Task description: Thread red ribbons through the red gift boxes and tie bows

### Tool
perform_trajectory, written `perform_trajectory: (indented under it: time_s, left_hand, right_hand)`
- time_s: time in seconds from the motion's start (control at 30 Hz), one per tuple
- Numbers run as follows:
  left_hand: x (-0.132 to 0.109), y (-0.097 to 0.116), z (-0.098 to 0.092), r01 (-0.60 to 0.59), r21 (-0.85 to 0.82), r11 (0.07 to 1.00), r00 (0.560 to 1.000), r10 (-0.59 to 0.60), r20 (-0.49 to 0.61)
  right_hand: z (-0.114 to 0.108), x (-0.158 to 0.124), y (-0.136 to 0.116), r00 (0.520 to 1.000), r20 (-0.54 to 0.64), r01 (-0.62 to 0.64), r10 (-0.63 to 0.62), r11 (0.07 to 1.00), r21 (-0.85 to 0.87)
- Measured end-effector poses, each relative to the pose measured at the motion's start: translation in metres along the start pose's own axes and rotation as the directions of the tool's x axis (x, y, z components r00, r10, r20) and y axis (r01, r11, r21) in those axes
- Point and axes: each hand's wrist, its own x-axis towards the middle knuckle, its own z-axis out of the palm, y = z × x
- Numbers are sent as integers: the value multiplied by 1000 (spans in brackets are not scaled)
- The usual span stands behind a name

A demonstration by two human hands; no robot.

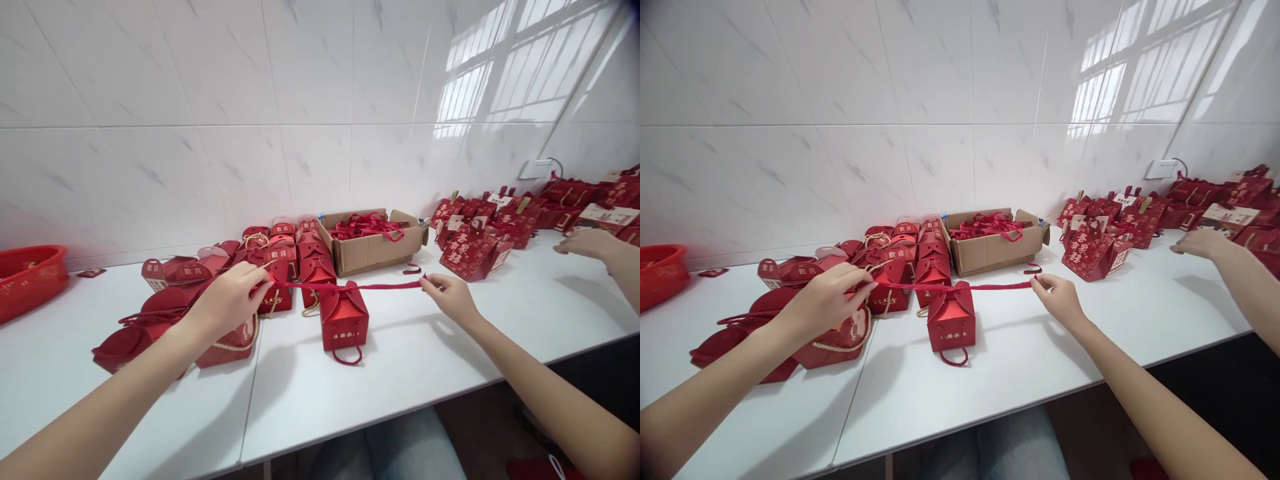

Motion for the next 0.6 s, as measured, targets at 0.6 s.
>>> perform_trajectory:
  time_s: [0.6]
  left_hand:
    - [-36,16,40,22,310,951,975,-89,205]
  right_hand:
    - [-13,-24,41,1000,-3,-24,24,967,-255]
